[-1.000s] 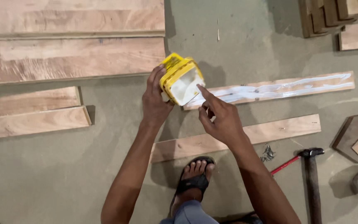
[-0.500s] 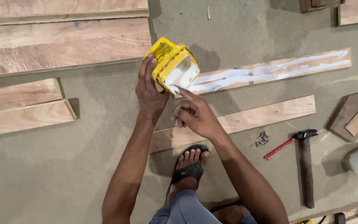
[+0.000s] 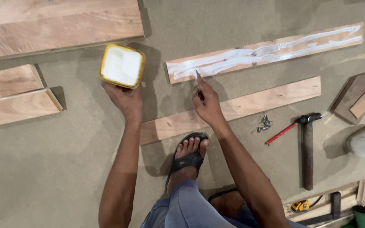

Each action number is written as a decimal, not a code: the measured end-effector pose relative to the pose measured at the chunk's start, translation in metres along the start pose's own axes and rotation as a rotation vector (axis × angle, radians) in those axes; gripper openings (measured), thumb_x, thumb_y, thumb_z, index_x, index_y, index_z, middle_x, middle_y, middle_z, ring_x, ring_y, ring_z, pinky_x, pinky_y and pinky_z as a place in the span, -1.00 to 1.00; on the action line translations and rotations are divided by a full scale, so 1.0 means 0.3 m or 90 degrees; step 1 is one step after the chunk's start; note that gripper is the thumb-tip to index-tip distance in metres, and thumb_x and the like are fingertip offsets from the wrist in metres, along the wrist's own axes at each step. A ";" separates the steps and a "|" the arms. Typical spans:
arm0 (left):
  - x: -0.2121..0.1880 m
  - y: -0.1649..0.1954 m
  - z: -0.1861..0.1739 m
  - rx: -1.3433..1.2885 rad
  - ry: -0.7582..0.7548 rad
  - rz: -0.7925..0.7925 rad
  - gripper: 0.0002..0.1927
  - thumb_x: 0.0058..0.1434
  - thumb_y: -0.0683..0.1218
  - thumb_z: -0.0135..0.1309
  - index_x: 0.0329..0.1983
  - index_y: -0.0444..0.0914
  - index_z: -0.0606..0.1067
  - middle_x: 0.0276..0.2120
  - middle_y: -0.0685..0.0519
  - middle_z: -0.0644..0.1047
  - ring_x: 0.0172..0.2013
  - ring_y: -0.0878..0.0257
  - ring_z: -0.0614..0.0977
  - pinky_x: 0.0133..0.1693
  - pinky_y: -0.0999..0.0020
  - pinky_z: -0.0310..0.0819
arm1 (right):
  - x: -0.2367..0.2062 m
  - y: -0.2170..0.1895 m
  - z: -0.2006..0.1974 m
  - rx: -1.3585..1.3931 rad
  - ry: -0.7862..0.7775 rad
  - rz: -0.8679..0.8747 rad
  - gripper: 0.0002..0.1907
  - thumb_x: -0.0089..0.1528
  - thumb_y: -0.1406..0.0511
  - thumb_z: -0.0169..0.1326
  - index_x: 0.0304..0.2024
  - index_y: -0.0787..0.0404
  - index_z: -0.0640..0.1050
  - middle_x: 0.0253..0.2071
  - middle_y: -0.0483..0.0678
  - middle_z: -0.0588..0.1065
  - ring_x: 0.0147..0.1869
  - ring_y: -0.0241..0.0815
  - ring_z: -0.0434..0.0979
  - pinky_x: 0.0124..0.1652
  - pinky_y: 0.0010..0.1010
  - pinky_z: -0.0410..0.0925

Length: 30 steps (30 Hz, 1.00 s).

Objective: The person hammers nails into wooden planks on the floor, marks a plank with a pencil, and applies glue to the edges of the planks. The person uses a hammer, pencil, and glue container during the process.

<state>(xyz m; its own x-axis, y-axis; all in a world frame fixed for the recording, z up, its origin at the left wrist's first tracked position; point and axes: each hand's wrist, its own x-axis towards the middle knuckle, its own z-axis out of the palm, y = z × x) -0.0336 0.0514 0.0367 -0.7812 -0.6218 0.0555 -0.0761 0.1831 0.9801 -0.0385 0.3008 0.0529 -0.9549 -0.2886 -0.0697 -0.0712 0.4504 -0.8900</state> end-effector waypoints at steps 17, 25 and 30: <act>-0.209 -0.087 -0.072 -0.062 -0.036 -0.154 -0.79 0.46 -0.29 -0.05 0.14 -0.38 0.40 -0.08 0.02 0.50 -0.17 0.35 0.52 -0.05 0.46 0.48 | 0.087 -0.117 0.225 -0.609 -0.288 0.002 -0.10 0.17 0.30 0.08 0.47 0.42 0.00 -0.54 0.02 0.55 -0.53 -0.06 0.55 -0.49 -0.20 0.41; -0.175 -0.021 0.008 0.265 -0.286 0.156 -0.49 0.34 -0.20 0.20 0.33 -0.29 0.36 0.12 -0.19 0.48 0.12 -0.05 0.51 0.21 0.08 0.38 | 0.055 -0.026 -0.114 -0.248 -0.069 0.170 -0.04 0.22 0.38 -0.04 0.55 0.41 -0.22 -0.57 0.05 0.50 -0.55 -0.04 0.50 -0.48 -0.21 0.43; -0.075 0.024 0.099 0.408 -0.410 0.173 -0.08 0.13 -0.08 0.41 0.46 -0.34 0.17 0.33 -0.34 0.21 0.31 -0.28 0.28 0.30 -0.13 0.19 | 0.068 0.143 -0.290 -0.388 -0.021 0.259 0.05 0.31 0.31 0.03 0.49 0.48 -0.43 -0.50 0.12 0.52 -0.49 0.10 0.51 -0.47 -0.14 0.41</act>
<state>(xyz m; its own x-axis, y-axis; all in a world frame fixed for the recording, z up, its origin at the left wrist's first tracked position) -0.0348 0.0894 0.0367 -0.9993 0.0089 -0.0372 -0.0173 0.7622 0.6472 -0.0862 0.3877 0.0526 -0.9317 -0.0191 -0.3626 0.1301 0.9148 -0.3824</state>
